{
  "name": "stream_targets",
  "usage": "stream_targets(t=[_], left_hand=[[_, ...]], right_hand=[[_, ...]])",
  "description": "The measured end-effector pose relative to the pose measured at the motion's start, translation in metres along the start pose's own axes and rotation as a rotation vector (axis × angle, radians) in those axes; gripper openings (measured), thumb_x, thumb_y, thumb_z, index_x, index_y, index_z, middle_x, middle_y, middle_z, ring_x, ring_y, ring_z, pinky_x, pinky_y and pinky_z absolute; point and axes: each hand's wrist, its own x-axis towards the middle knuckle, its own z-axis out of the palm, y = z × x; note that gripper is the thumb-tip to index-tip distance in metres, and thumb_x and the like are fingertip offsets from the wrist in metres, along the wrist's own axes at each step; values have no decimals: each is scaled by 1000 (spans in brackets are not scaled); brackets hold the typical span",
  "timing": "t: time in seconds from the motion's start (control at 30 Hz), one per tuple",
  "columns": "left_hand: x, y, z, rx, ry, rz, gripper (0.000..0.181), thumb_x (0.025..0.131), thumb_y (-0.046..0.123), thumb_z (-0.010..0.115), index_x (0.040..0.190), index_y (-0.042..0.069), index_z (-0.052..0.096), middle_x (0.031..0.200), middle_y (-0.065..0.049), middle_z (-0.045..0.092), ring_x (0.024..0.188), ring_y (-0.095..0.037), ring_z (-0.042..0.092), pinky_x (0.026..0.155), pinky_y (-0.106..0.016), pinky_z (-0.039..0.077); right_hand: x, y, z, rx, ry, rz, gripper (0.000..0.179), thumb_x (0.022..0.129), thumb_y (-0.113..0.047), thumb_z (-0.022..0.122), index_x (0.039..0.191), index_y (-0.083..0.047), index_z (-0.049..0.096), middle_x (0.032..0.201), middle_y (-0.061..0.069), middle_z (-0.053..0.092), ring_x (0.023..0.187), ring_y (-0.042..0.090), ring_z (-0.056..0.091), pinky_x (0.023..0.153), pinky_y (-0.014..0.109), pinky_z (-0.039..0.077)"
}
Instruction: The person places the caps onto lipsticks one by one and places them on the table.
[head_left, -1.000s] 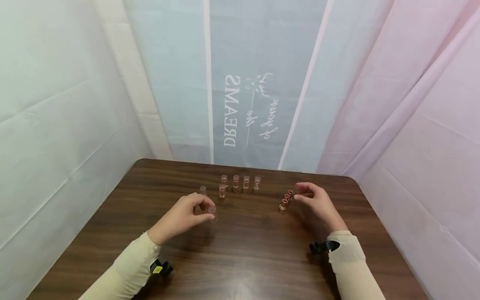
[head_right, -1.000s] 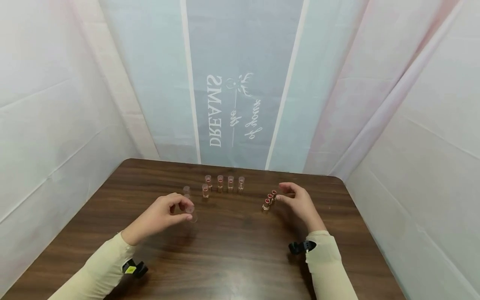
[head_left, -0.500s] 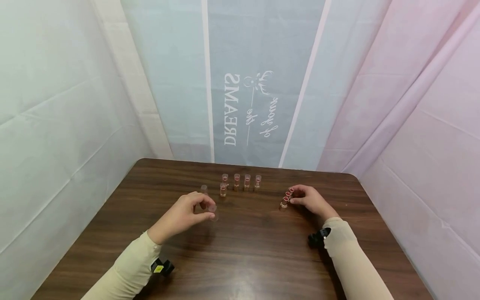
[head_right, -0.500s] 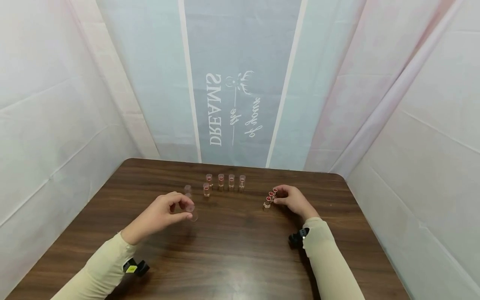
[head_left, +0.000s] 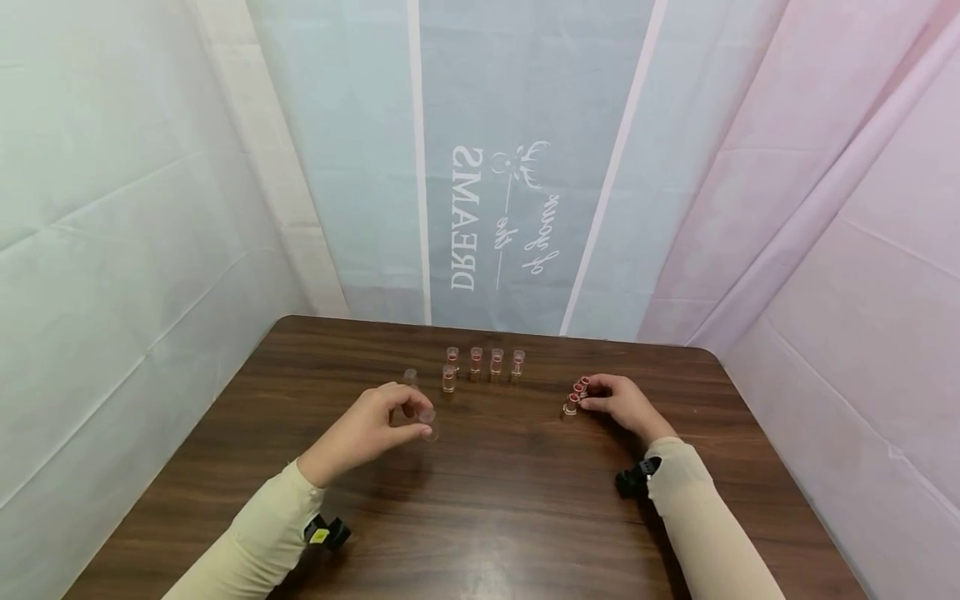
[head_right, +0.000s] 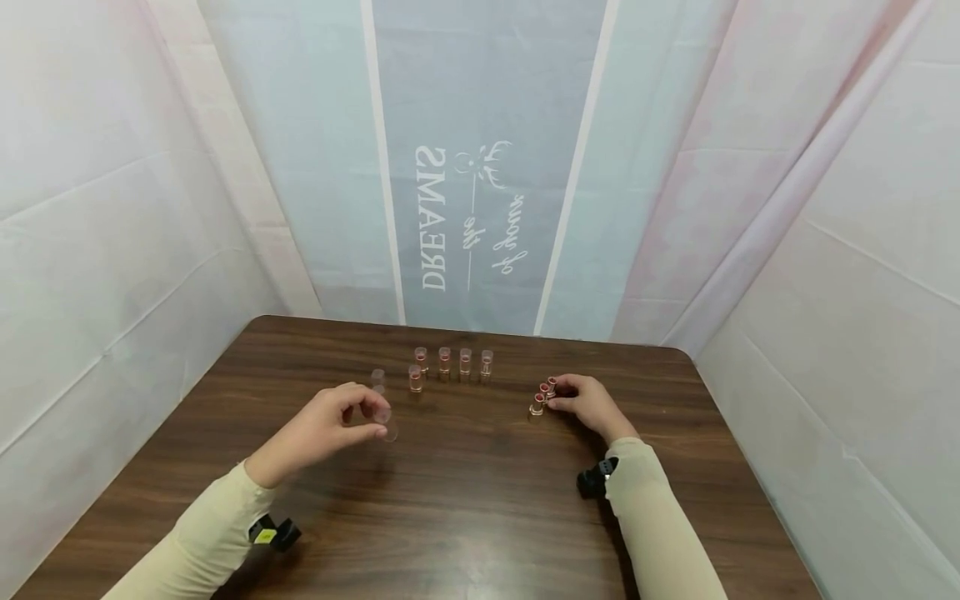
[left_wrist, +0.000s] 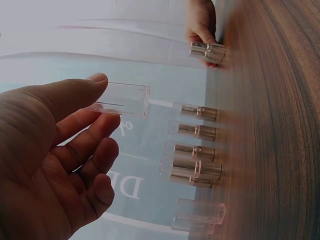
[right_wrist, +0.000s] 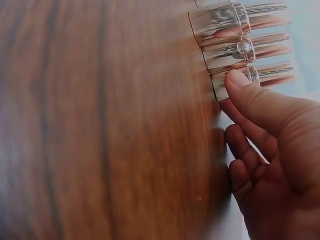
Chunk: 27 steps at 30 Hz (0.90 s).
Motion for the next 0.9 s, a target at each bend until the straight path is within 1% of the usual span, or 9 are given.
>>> stream_targets(t=[0.13,0.2,0.33,0.43,0.5,0.6,0.7,0.8,0.9], left_hand=[[0,0,0,6,-3,-4,20,87,29,84,102,31,71,96,17,65,89,-8,61,76,-31,52],[0,0,0,7,-5,-7,19,87,30,84,102,31,71,96,17,65,89,-8,60,76,-32,52],[1,0,0,5,-6,-17,19,88,30,84,102,31,71,97,17,65,90,-10,61,77,-37,53],[0,1,-1,8,0,-25,20,87,29,84,103,31,71,97,17,65,90,-12,61,78,-39,53],[0,1,-2,15,4,-26,20,87,29,84,103,31,71,97,17,65,90,-12,61,77,-37,52],[-1,1,-3,24,15,-17,21,87,29,84,103,30,71,97,17,66,90,-12,61,76,-33,51],[-1,0,-2,27,18,-8,20,87,29,84,103,30,72,97,17,66,89,-11,60,75,-33,51],[-1,0,-2,23,16,-15,20,87,30,84,103,30,72,98,17,66,89,-11,60,76,-34,52],[-1,0,-1,15,12,-29,19,88,31,83,104,29,72,99,16,65,90,-12,61,76,-35,52]], right_hand=[[-2,-1,0,-2,28,38,35,90,-32,81,117,-12,72,114,7,71,104,22,61,91,39,48],[-3,0,-1,-12,55,39,34,90,-34,81,114,-13,72,112,6,71,102,22,61,90,38,48],[-5,-2,-8,-33,182,24,33,90,-38,80,109,-12,73,108,6,72,98,19,62,86,35,48],[-9,-12,-16,9,288,27,32,92,-37,79,109,-10,72,105,7,73,94,16,64,82,29,50],[-13,-23,-21,38,347,28,33,93,-37,78,110,-10,72,105,7,73,91,13,64,78,24,50],[-20,-43,-27,61,409,10,37,93,-42,76,113,-11,71,105,5,72,89,8,63,75,18,50],[-29,-69,-30,71,454,-33,38,93,-42,75,115,-11,70,104,4,71,87,7,63,72,16,49],[-40,-95,-26,127,493,-85,33,94,-33,77,113,-7,71,101,4,72,83,5,62,71,15,49],[-51,-117,-17,204,514,-125,27,93,-21,79,110,-3,71,99,7,72,81,4,62,71,14,50]])
